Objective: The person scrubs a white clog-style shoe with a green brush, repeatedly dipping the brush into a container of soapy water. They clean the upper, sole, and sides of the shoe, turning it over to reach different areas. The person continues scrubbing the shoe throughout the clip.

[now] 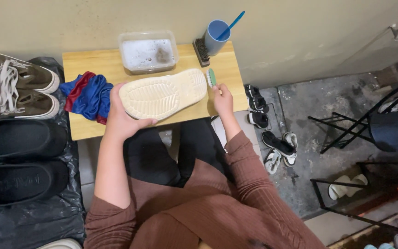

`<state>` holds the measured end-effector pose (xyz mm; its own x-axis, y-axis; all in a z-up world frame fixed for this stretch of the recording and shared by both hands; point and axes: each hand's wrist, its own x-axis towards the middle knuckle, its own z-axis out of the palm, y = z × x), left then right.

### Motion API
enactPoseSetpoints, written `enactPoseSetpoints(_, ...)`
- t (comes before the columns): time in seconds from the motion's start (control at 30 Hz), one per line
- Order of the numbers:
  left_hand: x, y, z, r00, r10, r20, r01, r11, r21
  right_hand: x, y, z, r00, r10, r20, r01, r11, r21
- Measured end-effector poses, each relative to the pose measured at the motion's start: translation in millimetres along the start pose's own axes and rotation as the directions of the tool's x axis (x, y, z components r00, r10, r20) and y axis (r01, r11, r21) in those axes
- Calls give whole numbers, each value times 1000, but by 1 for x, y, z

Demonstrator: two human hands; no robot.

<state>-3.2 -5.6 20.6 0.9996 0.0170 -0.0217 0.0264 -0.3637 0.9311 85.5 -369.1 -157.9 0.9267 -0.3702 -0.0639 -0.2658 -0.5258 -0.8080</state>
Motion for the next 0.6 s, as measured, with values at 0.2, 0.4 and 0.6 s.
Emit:
enactPoseSetpoints(0.2, -1, 2, 1, 1000, 13, -21, -13, 1000, 3, -65, -99, -11, 980, -185, 70, 190, 979, -73)
enactPoseSetpoints(0.4, 4, 2, 3, 1000, 7, -24, -7, 1000, -3, -3, -39, 5, 998, -59, 26, 56, 993, 103)
enactPoseSetpoints(0.6, 5, 1, 4, 999, -9, -30, 9, 1000, -7, -103, -125, 7, 980, -190, 49, 192, 981, -18)
